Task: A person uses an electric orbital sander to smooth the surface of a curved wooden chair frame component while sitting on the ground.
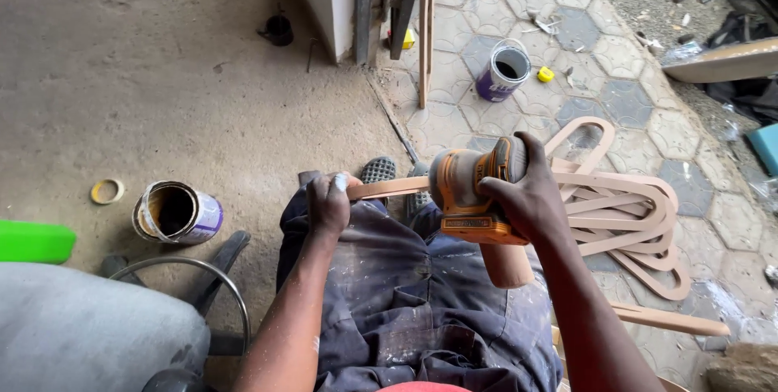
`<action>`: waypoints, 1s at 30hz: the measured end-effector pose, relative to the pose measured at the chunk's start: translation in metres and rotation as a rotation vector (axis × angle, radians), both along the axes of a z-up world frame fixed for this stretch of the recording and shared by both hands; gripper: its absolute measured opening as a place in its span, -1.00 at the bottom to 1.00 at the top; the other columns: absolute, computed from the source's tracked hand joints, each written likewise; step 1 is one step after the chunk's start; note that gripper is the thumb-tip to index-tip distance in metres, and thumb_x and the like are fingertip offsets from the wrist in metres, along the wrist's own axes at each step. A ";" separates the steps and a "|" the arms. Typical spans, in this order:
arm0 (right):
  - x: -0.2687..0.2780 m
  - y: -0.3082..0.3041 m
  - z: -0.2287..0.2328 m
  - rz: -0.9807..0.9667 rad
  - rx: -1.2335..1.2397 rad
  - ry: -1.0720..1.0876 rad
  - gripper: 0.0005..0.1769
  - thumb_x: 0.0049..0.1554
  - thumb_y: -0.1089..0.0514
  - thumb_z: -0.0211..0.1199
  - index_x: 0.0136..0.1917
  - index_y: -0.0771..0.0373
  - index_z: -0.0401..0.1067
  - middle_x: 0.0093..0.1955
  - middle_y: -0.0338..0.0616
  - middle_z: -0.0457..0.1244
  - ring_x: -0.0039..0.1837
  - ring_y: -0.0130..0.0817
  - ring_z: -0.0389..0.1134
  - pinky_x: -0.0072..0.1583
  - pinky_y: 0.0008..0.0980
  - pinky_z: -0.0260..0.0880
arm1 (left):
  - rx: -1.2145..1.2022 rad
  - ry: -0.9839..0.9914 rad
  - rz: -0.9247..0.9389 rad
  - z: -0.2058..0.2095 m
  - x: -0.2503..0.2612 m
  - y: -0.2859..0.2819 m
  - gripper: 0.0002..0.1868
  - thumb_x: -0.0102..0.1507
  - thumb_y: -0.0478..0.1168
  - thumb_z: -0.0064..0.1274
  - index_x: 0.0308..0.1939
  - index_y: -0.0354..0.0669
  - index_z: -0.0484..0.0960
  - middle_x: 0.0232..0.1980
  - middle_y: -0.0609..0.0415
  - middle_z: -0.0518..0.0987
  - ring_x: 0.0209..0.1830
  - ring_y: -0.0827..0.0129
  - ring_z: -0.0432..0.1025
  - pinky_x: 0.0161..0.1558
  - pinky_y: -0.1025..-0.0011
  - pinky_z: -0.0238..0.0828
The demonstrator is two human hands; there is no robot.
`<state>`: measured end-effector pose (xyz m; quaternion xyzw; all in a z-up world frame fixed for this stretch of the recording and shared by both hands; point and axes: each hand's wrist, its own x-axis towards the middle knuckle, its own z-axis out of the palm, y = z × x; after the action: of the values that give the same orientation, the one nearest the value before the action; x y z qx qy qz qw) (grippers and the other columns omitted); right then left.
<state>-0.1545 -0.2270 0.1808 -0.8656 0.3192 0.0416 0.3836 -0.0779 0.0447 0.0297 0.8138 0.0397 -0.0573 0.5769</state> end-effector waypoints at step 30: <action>-0.013 -0.038 -0.083 -0.244 0.587 -0.288 0.06 -0.18 0.19 0.45 0.55 0.07 0.12 0.16 0.22 0.19 0.09 0.10 0.34 0.01 0.12 0.44 | 0.000 -0.097 -0.181 -0.001 -0.002 0.002 -0.58 0.18 0.01 -0.20 -0.63 0.15 0.73 -0.61 0.05 0.48 -0.46 0.17 0.41 -0.26 0.43 0.32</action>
<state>-0.1674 -0.2651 0.0981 -0.6707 0.3374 -0.0372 0.6595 -0.0804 0.0468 0.0283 0.8158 -0.0619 -0.0696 0.5708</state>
